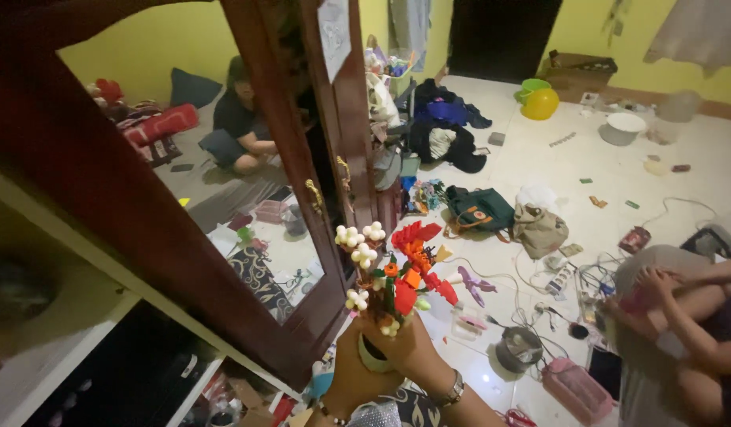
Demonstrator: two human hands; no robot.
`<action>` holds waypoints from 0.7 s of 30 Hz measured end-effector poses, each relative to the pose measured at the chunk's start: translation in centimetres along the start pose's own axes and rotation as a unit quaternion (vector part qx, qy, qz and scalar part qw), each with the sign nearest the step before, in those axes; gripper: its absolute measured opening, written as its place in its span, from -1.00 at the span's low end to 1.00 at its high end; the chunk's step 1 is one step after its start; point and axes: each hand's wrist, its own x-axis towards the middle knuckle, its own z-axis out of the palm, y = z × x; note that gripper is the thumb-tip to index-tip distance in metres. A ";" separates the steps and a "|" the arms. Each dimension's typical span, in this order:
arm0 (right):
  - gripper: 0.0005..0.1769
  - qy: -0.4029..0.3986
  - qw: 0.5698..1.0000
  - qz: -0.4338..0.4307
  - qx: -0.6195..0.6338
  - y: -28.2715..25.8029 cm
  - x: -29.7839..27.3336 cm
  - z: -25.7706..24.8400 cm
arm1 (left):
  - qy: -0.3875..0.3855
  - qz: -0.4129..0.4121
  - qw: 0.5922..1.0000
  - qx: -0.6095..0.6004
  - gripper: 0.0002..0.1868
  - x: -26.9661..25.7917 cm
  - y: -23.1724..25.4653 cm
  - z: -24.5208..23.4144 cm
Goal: Arrange a bouquet of artificial and LEGO flowers on a shelf.
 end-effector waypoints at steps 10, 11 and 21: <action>-0.25 -0.168 0.975 -0.062 0.129 -5.2 2.0 2.9 | 0.084 0.035 0.996 0.020 -0.27 -1.0 1.7 -5.6; -0.21 -0.182 0.974 -0.054 0.122 -5.4 2.3 3.6 | 0.090 0.050 0.994 0.029 -0.22 -1.5 1.1 -6.4; 0.10 -0.388 0.902 -0.080 0.171 -3.8 5.7 15.1 | 0.258 0.031 0.965 -0.026 -0.18 -7.2 5.7 -15.9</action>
